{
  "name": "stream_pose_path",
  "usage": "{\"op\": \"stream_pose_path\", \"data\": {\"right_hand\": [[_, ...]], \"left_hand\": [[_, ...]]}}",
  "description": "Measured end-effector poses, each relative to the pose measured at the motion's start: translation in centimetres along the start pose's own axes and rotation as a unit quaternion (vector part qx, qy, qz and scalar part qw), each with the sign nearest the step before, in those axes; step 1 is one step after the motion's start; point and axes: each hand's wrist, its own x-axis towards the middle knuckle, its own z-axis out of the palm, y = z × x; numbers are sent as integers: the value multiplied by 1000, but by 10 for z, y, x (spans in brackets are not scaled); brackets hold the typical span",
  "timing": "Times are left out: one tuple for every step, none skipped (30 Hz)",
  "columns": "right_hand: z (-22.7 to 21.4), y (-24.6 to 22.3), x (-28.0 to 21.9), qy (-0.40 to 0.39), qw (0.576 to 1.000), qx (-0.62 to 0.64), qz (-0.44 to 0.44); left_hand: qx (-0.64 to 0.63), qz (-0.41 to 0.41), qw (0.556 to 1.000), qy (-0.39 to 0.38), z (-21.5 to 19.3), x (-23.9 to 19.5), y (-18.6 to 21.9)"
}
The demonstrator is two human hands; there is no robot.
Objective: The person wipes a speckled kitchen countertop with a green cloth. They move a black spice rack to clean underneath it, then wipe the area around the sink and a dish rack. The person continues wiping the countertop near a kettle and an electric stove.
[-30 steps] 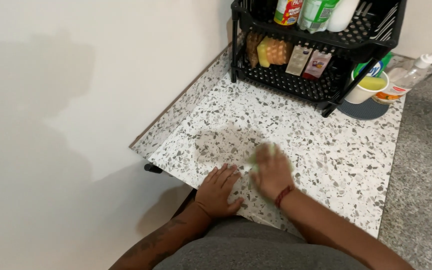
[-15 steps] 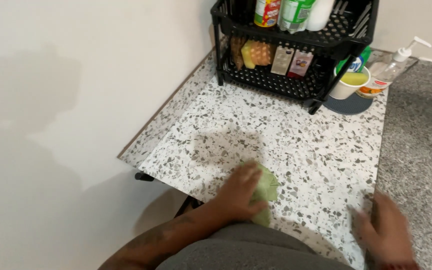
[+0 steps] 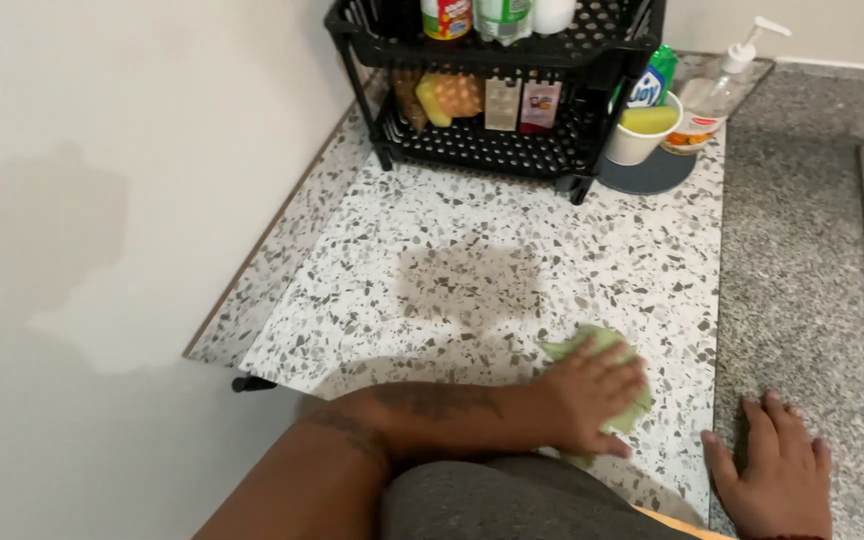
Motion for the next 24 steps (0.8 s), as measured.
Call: {"op": "stream_pose_path", "data": {"right_hand": [[-1,0,0,5,1000,-6,-4],[-1,-1,0,11,1000,-13,-8],[-3,-1,0,11,1000,-13,-4],[-4,-1,0,8,1000,-12,-4],[-4,-2,-1,4,1000,-10,-7],[-6,-4,-1,2,1000,-10,-5],[-9,-5,-1,-9,1000,-11,-2],[-11,-6,0,-21,1000,-12,0],[-10,-6,2,-18,1000,-13,3],[-9,-7,3,-26,999,-23,3],[-9,-5,3,-36,999,-35,2],[-11,-6,1,-36,999,-38,4],[-13,-7,1,-37,999,-22,2],[-15,-9,1,-38,999,-6,1],[-17,-11,1,-36,999,-7,0],[-20,-12,0,-43,999,-3,5],[-22,-15,0,-49,999,2,11],[-19,-15,2,-47,999,3,11],[-17,-12,2,-48,999,3,15],[-15,-10,2,-49,999,3,19],[-17,-11,1,-48,999,1,18],[-18,-12,0,-49,999,4,18],[-19,-14,1,-49,999,8,17],[-18,-11,1,-48,999,8,15]], "left_hand": [[51,26,998,-28,7,10,0],[103,52,992,-55,13,20,0],[103,56,991,-56,17,29,-5],[87,48,995,-15,20,37,-10],[69,38,997,24,26,43,-15],[68,39,997,22,26,48,-23],[12,20,995,96,25,53,-32],[-45,0,985,168,24,58,-41],[-45,4,984,170,5,50,-48],[-103,-85,970,201,-13,43,-55],[-162,-175,944,228,-30,35,-60],[-165,-173,943,230,-25,30,-86],[-16,-119,933,338,-20,25,-113],[134,-60,889,433,-15,20,-140],[135,-60,888,435,-22,2,-148],[123,-111,906,390,-29,-16,-156],[112,-160,919,342,-37,-34,-164],[114,-160,919,343,-27,-46,-191],[132,-161,875,437,-14,-56,-216],[150,-159,822,526,-1,-66,-241],[149,-160,821,527,-28,-86,-228],[86,-338,900,264,-55,-106,-214],[14,-476,879,-30,-82,-127,-202],[14,-478,878,-28,-64,-138,-212]]}}
